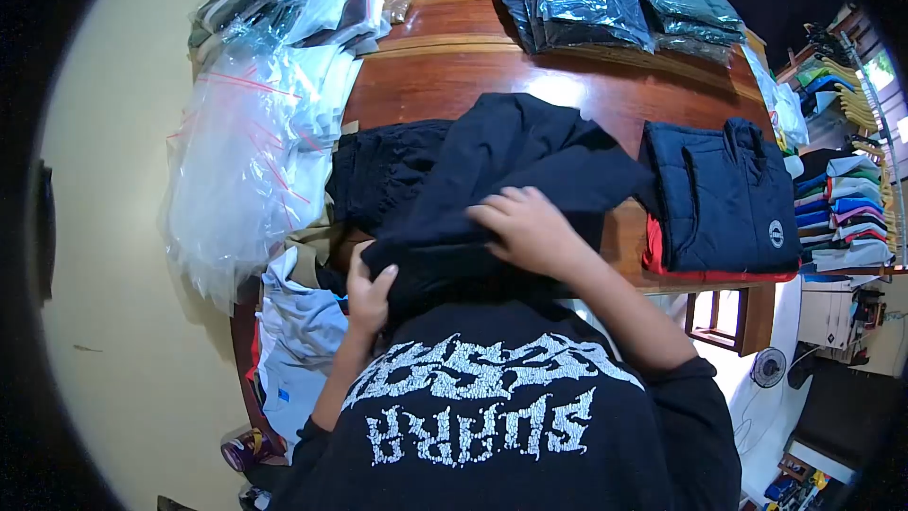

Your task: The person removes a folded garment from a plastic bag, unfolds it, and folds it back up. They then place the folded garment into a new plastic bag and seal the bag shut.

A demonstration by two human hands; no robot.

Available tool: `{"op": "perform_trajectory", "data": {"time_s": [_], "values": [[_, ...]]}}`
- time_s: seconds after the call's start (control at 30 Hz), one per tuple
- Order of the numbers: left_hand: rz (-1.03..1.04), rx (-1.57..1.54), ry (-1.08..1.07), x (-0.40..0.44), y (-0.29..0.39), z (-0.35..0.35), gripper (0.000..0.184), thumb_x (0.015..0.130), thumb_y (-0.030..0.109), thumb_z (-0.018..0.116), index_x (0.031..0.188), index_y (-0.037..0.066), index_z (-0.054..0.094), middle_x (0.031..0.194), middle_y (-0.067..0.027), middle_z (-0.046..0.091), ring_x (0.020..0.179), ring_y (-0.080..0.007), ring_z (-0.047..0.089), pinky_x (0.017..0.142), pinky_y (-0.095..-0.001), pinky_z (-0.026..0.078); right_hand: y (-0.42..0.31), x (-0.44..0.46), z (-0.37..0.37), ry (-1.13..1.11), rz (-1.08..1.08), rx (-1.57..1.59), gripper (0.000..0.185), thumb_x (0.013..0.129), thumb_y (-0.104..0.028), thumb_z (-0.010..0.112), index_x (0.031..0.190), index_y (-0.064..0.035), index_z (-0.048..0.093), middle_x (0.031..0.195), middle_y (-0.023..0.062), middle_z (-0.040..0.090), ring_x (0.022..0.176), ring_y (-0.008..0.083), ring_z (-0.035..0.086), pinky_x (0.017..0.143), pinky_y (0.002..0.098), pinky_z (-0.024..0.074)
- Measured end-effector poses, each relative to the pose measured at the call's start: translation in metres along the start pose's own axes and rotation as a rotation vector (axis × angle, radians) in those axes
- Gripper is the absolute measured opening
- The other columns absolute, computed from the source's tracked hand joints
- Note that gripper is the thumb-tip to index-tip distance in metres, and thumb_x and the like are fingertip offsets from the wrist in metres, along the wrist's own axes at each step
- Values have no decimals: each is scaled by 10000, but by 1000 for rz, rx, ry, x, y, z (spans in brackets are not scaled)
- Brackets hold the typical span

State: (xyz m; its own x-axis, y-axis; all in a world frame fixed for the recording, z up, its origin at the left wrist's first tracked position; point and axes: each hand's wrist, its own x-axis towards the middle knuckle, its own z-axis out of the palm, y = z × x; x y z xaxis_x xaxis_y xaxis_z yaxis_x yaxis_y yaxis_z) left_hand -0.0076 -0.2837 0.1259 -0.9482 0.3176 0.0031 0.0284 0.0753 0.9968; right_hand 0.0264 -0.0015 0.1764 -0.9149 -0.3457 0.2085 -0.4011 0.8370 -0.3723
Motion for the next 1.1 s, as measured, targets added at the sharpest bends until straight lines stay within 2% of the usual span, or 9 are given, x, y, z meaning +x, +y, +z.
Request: {"op": "perform_trajectory", "data": {"time_s": [0.1, 0.27, 0.4, 0.57, 0.63, 0.73, 0.8, 1.0, 1.1], "values": [[-57, -56, 66, -7, -13, -50, 366, 817, 125, 627, 1147, 20, 508, 1053, -59, 573, 999, -150, 534, 951, -292, 403, 47, -47, 0, -49, 197, -124, 248, 679, -78, 680, 909, -85, 587, 945, 72, 606, 962, 276, 568, 831, 395, 437], [-222, -37, 163, -16, -27, -90, 373, 795, 77, 628, 1141, 24, 500, 1011, -38, 549, 955, -139, 526, 913, -273, 411, 97, -100, -27, 16, 465, -28, 254, 669, 36, 663, 911, -34, 631, 872, 152, 621, 873, 347, 594, 764, 424, 481], [-239, -9, 224, -15, -45, -86, 366, 816, 46, 603, 1164, 22, 493, 1050, -55, 549, 988, -149, 523, 932, -265, 400, 132, -43, -73, 164, 505, 355, 183, 694, 62, 659, 846, -8, 584, 739, 63, 557, 714, 133, 561, 657, 270, 448], [-275, -133, 329, -15, -73, -94, 443, 862, 82, 614, 1269, 7, 455, 1205, -106, 554, 1116, -185, 520, 1001, -291, 382, 182, 102, -33, -7, 415, 407, 307, 840, -278, 709, 952, 0, 638, 899, 124, 658, 885, 193, 608, 810, 322, 464], [-280, -33, 304, -16, -71, -92, 486, 875, 151, 663, 1284, -1, 449, 1231, -117, 555, 1132, -196, 523, 1013, -305, 380, 215, 137, 33, -51, 312, 299, 359, 827, -292, 716, 1058, -22, 658, 1084, 160, 656, 1021, 246, 610, 915, 339, 455], [-257, 205, 316, -19, -71, -89, 490, 873, 173, 696, 1267, -2, 464, 1203, -112, 575, 1105, -195, 538, 1002, -305, 392, 223, 153, 98, -136, 436, 325, 329, 801, -305, 742, 973, -40, 648, 860, 160, 665, 829, 247, 615, 777, 362, 476], [-256, 124, 343, -20, -73, -90, 472, 882, 161, 686, 1265, -3, 465, 1203, -110, 576, 1112, -191, 535, 998, -307, 397, 215, 153, 100, -17, 466, 341, 351, 786, -307, 753, 967, -27, 642, 948, 177, 677, 882, 343, 638, 802, 367, 488], [-225, 130, 413, -4, -36, -91, 382, 882, 67, 664, 1212, 4, 480, 1132, -104, 588, 1054, -172, 564, 973, -295, 416, 184, 93, 14, 584, 480, 869, 320, 780, -174, 756, 1010, -95, 549, 822, -5, 524, 791, 103, 504, 722, 255, 428], [-33, 190, 327, 9, -17, -102, 349, 817, -43, 637, 1120, 39, 484, 1123, -111, 575, 1049, -194, 558, 980, -317, 413, 160, 43, -50, 409, 513, 786, 382, 765, -96, 720, 1111, -97, 559, 940, -6, 522, 908, 114, 499, 828, 233, 398]]}}
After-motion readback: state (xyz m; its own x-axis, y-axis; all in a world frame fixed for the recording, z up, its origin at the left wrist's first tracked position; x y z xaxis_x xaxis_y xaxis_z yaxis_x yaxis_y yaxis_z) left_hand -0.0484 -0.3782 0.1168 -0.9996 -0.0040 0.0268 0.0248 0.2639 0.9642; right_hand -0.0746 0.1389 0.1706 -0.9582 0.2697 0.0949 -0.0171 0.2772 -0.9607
